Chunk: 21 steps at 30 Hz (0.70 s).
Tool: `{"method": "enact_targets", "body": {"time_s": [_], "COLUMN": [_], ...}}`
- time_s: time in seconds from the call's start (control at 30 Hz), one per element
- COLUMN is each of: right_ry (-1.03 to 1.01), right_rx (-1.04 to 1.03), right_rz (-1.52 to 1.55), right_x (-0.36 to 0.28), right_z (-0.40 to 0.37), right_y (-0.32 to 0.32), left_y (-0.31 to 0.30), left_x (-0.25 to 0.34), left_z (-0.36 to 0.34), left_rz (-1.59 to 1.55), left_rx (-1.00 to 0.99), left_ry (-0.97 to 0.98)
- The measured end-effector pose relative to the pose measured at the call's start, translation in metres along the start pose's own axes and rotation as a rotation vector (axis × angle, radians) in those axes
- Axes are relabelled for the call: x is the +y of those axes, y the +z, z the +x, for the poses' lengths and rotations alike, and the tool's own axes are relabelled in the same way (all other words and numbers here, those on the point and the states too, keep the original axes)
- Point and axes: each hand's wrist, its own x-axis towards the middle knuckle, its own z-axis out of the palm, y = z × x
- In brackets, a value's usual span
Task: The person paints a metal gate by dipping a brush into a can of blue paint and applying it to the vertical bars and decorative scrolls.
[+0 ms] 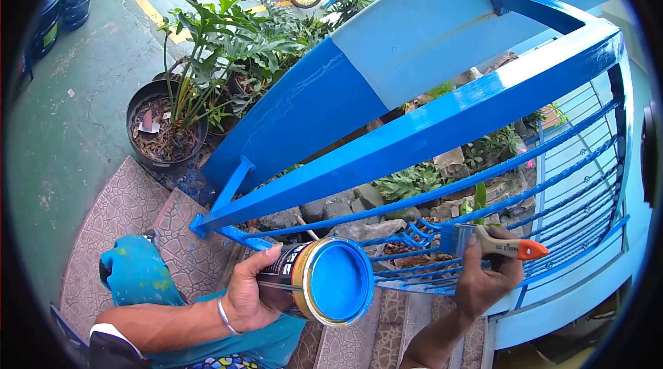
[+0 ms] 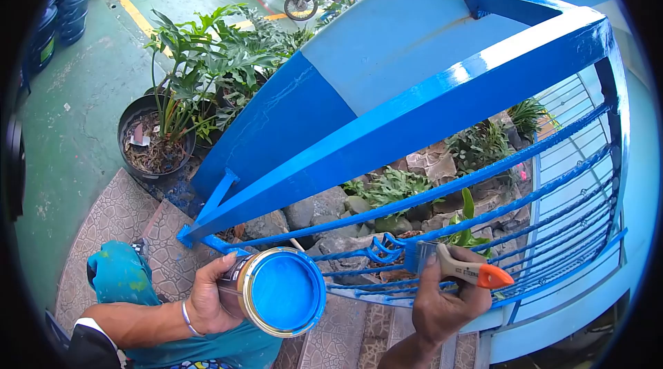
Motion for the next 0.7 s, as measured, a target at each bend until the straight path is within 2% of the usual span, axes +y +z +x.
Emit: {"method": "enact_targets", "body": {"time_s": [0.1, 0.13, 0.23, 0.37, 0.4, 0.5, 0.53, 0.63, 0.67, 0.7], "right_ry": [-0.061, -0.035, -0.052, 0.086, 0.027, -0.04, -0.067, 0.118, 0.125, 0.046], "right_rx": [0.005, -0.09, -0.186, 0.003, 0.024, -0.071, -0.118, 0.037, 0.102, 0.12], "right_rz": [0.183, 0.154, 0.054, 0.111, 0.105, 0.252, 0.162, 0.119, 0.16, 0.176], "right_x": [-0.011, -0.02, -0.007, 0.016, 0.013, -0.006, 0.0, 0.015, 0.014, 0.013], "right_z": [0.002, 0.005, 0.005, -0.006, -0.009, -0.02, -0.021, -0.022, -0.022, -0.022], "right_y": [0.009, 0.01, 0.014, -0.003, -0.005, 0.0, -0.002, -0.005, -0.007, -0.006], "left_y": [0.0, 0.002, 0.003, 0.001, 0.001, 0.002, 0.002, 0.001, 0.001, 0.001], "left_x": [0.0, 0.0, -0.001, 0.002, 0.001, 0.002, 0.002, 0.001, 0.001, 0.002], "left_z": [0.001, 0.0, -0.002, -0.002, -0.003, -0.002, -0.001, -0.001, -0.001, -0.001], "left_rz": [0.003, -0.001, 0.002, -0.002, 0.001, 0.015, 0.02, 0.032, 0.036, 0.033], "left_rx": [-0.01, -0.017, -0.024, -0.031, -0.033, -0.046, -0.048, -0.038, -0.033, -0.031], "left_ry": [-0.001, 0.0, 0.011, 0.012, 0.011, 0.014, 0.014, 0.016, 0.02, 0.023]}}
